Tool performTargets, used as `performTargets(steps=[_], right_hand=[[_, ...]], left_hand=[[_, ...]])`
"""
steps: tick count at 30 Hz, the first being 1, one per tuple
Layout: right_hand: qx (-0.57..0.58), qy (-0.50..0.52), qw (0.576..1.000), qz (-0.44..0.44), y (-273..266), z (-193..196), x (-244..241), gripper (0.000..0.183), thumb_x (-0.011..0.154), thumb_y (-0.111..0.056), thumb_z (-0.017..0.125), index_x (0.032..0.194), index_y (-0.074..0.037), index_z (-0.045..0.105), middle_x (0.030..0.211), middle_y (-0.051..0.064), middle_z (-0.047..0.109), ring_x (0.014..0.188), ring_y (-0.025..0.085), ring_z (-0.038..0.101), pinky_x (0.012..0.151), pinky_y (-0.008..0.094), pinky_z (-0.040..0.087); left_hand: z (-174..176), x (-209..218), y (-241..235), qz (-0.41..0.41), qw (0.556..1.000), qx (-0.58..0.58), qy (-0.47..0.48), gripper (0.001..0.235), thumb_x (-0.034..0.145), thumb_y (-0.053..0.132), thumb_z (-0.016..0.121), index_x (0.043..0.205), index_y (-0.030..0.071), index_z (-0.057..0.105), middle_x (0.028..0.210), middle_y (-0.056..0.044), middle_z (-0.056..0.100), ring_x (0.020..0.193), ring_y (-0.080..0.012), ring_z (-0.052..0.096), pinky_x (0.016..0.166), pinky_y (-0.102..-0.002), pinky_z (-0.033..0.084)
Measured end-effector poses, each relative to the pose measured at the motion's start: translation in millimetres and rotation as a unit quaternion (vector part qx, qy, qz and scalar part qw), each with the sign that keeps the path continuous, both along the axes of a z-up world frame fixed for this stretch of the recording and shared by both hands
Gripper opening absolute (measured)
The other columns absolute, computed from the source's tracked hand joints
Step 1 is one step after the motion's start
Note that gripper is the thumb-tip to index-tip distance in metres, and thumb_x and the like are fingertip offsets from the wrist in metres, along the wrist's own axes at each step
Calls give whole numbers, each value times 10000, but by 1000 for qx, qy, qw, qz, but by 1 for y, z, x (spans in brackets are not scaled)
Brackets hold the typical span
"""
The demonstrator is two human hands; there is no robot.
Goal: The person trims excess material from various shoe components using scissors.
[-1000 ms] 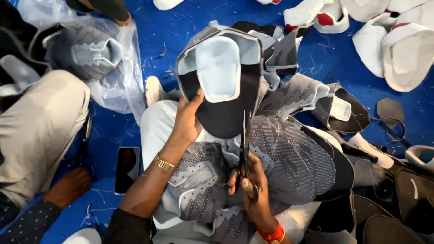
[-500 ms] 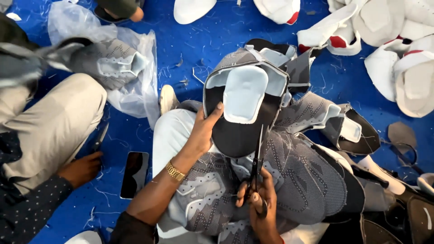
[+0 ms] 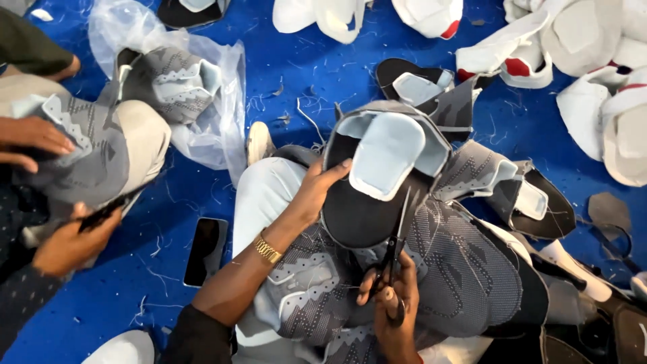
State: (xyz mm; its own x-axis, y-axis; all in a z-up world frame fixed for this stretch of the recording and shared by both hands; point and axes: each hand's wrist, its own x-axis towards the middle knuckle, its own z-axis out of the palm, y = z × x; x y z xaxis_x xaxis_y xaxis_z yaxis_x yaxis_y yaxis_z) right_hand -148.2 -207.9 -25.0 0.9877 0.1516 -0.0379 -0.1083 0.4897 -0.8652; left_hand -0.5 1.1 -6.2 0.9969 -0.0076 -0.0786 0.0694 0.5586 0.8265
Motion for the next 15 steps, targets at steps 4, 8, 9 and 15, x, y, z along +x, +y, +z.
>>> performTargets(steps=[4,8,9,15], right_hand=[[3,-21,1000,-13,3,4,0,869,902,-416,728,1532,29,329,875,152,601,732,205,588,630,310,512],[0,-26,999,-19,1,-3,-3,863,900,-416,722,1535,11,323,875,150,606,754,208,601,620,315,529],[9,-30,999,-19,1,-7,-1,855,905,-398,726,1540,9,324,869,157,612,742,211,600,625,318,529],[41,-39,998,-22,1,-10,-3,806,940,-367,719,1539,16,339,896,170,617,747,218,600,632,320,522]], left_hand=[[5,-1,-1,-29,999,-12,9,414,969,207,665,1327,7,610,1178,-74,712,1035,-168,691,898,-331,565],[-8,6,4,-45,999,10,14,386,985,192,661,1320,3,624,1165,-84,709,1033,-173,684,898,-335,556],[-16,13,8,-22,998,-47,29,384,1015,186,665,1336,-18,615,1178,-111,692,1044,-213,672,915,-371,550],[59,28,6,22,959,-237,-156,688,1029,269,604,1583,202,202,1452,-99,547,1316,-252,596,1104,-413,497]])
